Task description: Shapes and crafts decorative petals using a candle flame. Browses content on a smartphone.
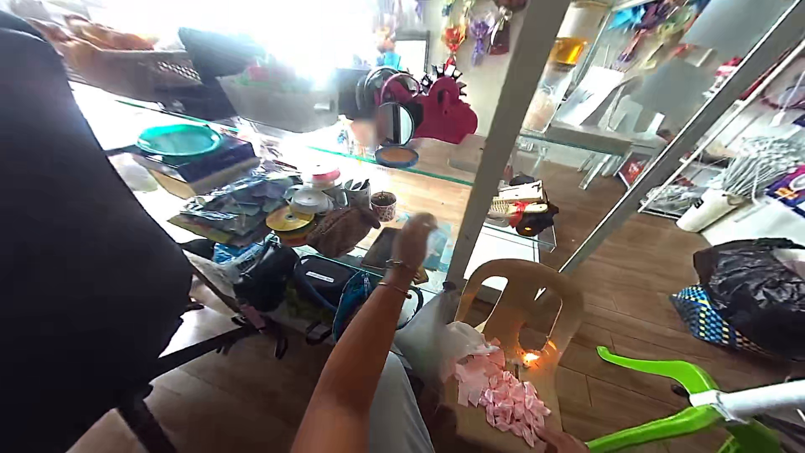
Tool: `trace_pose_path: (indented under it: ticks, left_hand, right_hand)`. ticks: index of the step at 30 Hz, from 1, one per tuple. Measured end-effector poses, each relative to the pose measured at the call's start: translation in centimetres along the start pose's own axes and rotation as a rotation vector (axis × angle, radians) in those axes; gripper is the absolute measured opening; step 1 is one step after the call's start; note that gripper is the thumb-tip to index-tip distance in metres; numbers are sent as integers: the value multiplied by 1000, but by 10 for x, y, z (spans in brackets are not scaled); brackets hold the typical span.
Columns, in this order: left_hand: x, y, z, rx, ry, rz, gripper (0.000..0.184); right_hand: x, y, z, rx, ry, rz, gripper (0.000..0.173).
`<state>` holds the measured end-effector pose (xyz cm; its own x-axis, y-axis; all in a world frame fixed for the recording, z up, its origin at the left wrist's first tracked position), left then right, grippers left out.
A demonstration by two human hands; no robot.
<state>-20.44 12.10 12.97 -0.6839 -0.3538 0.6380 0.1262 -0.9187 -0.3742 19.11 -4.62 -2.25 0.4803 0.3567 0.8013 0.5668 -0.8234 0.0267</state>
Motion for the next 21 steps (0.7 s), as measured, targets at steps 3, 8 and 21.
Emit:
trace_pose_path:
  ticks: [3,8,21]
  left_hand:
    - [32,49,-23,97,481,369,41]
    - [51,178,11,127,811,629,23]
    - [-43,213,118,-63,882,-188,14]
  right_hand:
    - [4,-3,-15,88,-59,75,31]
    - [15,-12,-68,369,-144,248,25]
    - [46,-31,-133,410,-521,-63,37]
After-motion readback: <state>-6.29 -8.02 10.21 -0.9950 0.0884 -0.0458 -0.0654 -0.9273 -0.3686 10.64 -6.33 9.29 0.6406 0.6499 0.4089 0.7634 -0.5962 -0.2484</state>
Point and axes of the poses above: each hand's wrist, its own y-axis away from the middle knuckle, its own x-axis out of the back of the hand, z = x × y, the point moved 5 cm from there along -y, towards the middle knuckle, and after that the axes turned 12 degrees about -z, right-handed, at the moved point
